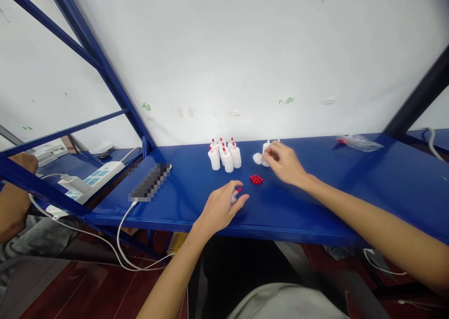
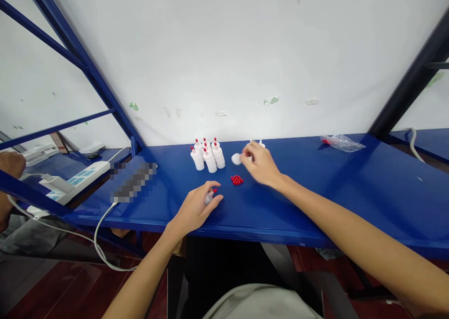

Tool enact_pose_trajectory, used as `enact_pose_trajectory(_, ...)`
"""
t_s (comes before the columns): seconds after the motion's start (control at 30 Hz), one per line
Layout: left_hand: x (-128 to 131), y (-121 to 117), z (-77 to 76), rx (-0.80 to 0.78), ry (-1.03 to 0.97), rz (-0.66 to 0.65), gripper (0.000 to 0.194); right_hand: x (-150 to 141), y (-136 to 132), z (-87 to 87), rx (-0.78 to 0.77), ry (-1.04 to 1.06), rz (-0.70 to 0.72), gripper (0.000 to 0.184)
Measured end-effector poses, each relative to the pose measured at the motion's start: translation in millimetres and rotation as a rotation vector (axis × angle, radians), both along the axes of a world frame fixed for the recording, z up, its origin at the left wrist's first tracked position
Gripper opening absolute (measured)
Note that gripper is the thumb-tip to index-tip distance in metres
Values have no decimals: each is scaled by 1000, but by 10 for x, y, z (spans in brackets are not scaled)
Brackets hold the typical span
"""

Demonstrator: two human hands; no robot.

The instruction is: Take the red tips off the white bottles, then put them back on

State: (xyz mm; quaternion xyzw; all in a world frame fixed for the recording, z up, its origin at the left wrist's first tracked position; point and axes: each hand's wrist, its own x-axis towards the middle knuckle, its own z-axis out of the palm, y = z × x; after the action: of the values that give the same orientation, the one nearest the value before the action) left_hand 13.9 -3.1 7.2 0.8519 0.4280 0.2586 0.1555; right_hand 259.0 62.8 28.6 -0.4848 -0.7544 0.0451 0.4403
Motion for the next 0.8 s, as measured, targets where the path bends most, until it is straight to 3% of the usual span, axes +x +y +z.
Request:
enact_pose_trajectory(0.07, 4, 3, 13, 31, 48, 5, 27, 131, 134, 13, 34, -36, -193, 17)
enact_pose_trajectory(0.17, 6, 2, 25, 31, 66, 8, 27, 243, 258, -11, -87, -114, -347, 17)
enact_pose_trajectory(0.3, 4, -2, 19, 2, 21, 22, 18, 247, 289, -45, -249, -219, -373, 24)
enact_pose_trajectory(0.4, 10, 4, 3, -5, -28, 14, 14, 224, 245, -31, -235, -208, -365, 27)
enact_pose_trajectory(0.47, 15, 16, -15, 6, -48, -12, 13, 189, 168, -10, -181, -186, -251, 25)
enact_pose_trajectory(0.67, -8, 53, -75, 21, -43, -69, 15, -188, -250, -13, -138, -391, 460, 28)
enact_pose_trajectory(0.8, -21, 49, -74, 38, -18, -128, 15, -402, -407, -77, -75, -514, 559, 30)
